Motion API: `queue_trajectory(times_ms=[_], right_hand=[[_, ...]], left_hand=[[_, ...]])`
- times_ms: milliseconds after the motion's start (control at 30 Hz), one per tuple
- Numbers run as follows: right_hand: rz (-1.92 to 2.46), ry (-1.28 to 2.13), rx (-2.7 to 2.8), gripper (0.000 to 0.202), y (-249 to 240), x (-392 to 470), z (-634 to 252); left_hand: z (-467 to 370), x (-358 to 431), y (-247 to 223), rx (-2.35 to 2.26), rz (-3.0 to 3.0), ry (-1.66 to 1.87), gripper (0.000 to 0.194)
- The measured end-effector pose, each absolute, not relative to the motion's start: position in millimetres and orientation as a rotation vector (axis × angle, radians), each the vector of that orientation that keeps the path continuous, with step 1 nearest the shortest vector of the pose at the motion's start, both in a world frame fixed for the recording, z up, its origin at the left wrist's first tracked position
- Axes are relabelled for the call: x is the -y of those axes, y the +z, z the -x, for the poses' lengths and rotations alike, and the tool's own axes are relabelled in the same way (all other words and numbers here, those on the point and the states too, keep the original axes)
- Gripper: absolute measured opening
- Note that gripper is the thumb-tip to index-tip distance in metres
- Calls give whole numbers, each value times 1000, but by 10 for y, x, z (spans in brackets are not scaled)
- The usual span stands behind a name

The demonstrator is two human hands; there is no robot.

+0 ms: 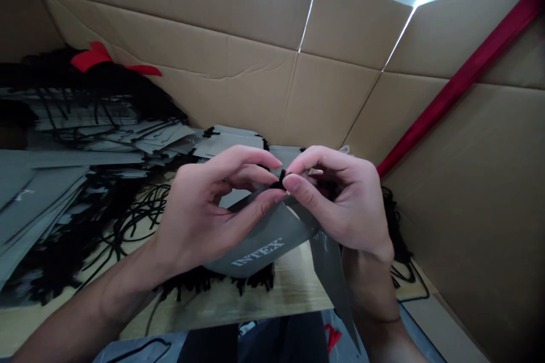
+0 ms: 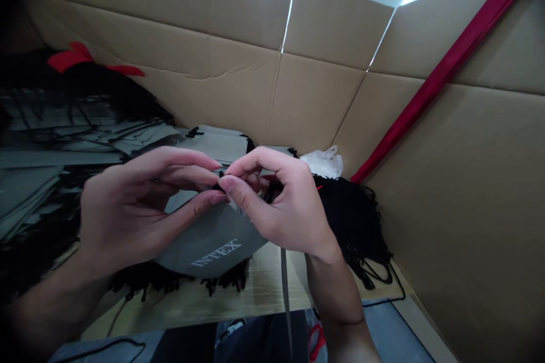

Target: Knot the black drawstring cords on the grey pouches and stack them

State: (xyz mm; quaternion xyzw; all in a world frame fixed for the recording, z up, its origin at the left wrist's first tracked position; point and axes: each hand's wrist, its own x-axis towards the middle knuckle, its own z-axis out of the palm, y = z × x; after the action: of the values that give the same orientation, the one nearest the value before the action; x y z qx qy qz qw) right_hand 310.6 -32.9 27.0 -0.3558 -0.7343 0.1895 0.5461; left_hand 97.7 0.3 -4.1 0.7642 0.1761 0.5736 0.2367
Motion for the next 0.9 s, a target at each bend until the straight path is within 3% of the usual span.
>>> queue_trajectory(times_ms=[167, 400, 500, 633, 700, 767, 900], right_hand=[[832, 386, 1747, 19, 230, 342, -3131], [805, 368, 1815, 16, 202, 314, -3191], [740, 363, 1914, 20, 203, 277, -3234], [675, 382, 1932, 11, 200, 241, -3239], [695, 372, 1880, 11, 195, 240, -3227], [700, 350, 1845, 10, 190, 245, -3228], [665, 380, 1862, 14, 195, 232, -3281]], left_hand=[[-967, 8, -27, -542, -2149, 1615, 17], [-950, 7, -21, -534, -2197, 1557, 12], [-963, -32, -14, -459, -2083, 1457, 25], [-957, -71, 25, -393, -1982, 1326, 42], [-938, -74, 58, -420, -2042, 1192, 36], [-914, -67, 91, -502, -2125, 1016, 17], [-874, -45, 126, -642, -2187, 885, 36]])
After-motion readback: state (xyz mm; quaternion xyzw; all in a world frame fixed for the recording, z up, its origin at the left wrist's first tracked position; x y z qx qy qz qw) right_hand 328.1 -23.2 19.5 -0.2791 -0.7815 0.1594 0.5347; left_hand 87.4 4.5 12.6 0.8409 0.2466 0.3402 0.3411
